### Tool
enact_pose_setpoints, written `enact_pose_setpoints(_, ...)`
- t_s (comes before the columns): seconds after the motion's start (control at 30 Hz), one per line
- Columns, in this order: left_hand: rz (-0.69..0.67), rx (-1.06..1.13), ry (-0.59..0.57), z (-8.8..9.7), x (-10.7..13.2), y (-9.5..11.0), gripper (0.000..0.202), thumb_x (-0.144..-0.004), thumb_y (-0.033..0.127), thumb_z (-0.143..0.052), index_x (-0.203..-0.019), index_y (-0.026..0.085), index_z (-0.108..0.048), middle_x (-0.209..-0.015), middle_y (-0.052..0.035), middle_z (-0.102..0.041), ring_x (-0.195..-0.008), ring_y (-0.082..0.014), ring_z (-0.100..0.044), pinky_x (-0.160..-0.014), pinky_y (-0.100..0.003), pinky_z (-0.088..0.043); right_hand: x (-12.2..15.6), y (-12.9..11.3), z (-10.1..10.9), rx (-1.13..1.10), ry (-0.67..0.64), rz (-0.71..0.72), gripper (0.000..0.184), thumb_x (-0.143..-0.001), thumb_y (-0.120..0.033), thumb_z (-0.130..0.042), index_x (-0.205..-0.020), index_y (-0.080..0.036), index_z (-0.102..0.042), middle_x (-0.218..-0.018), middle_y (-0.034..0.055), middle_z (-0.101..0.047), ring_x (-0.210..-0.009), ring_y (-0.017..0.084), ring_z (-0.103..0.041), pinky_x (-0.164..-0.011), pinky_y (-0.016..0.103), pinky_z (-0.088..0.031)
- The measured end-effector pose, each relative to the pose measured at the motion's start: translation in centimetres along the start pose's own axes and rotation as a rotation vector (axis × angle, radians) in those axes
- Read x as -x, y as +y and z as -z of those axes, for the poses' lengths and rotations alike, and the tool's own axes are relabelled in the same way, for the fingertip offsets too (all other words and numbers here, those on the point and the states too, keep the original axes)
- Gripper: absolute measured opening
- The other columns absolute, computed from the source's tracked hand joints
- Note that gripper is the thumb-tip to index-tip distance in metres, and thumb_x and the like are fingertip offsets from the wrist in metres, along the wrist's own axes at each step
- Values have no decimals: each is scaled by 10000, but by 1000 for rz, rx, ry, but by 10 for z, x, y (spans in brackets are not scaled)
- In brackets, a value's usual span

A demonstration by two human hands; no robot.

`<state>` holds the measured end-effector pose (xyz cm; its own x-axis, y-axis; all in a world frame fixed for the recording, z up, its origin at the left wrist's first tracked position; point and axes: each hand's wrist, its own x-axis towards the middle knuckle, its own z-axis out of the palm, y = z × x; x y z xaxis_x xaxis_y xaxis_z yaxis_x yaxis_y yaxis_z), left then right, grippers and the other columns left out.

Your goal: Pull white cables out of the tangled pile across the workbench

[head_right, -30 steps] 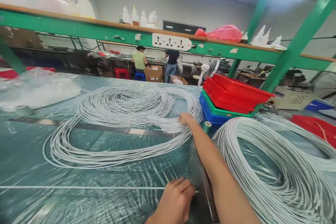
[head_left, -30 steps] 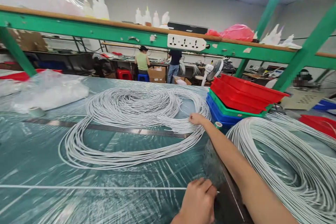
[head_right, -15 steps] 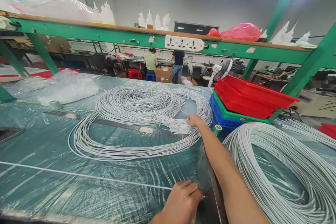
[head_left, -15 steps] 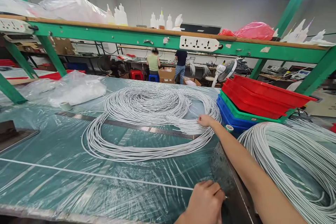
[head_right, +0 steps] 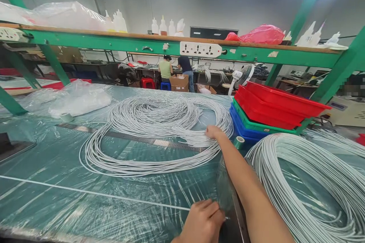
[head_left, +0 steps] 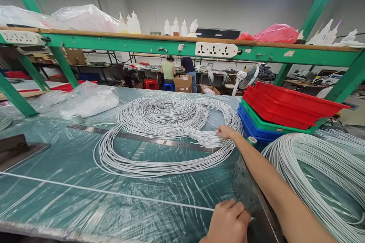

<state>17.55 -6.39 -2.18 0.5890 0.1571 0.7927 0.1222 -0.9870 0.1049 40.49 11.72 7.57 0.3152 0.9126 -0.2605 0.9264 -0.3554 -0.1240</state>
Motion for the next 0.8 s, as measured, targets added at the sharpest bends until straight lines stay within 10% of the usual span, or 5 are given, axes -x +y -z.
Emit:
enact_pose_setpoints(0.4,-22,-21,70,-7,2,-1,276,-918,211,-536,-705,178,-365,-666,29,-423,-566,-102,-406,-489,-281,-229,5,-4,3,10,-7,-15,234,-958,-257,-492,-1097,-134,-636,-745,49,-675,-625,155,-624,-600,243,-384)
enact_pose_setpoints(0.8,46,36,-176,17,-5,6,220,-706,85,-615,-774,188,-432,-734,17,-509,-653,-141,-490,-542,-305,-334,2,0,5,43,-4,-28,269,-925,-244,-511,-1115,-132,-665,-755,58,-685,-653,172,-625,-621,249,-402)
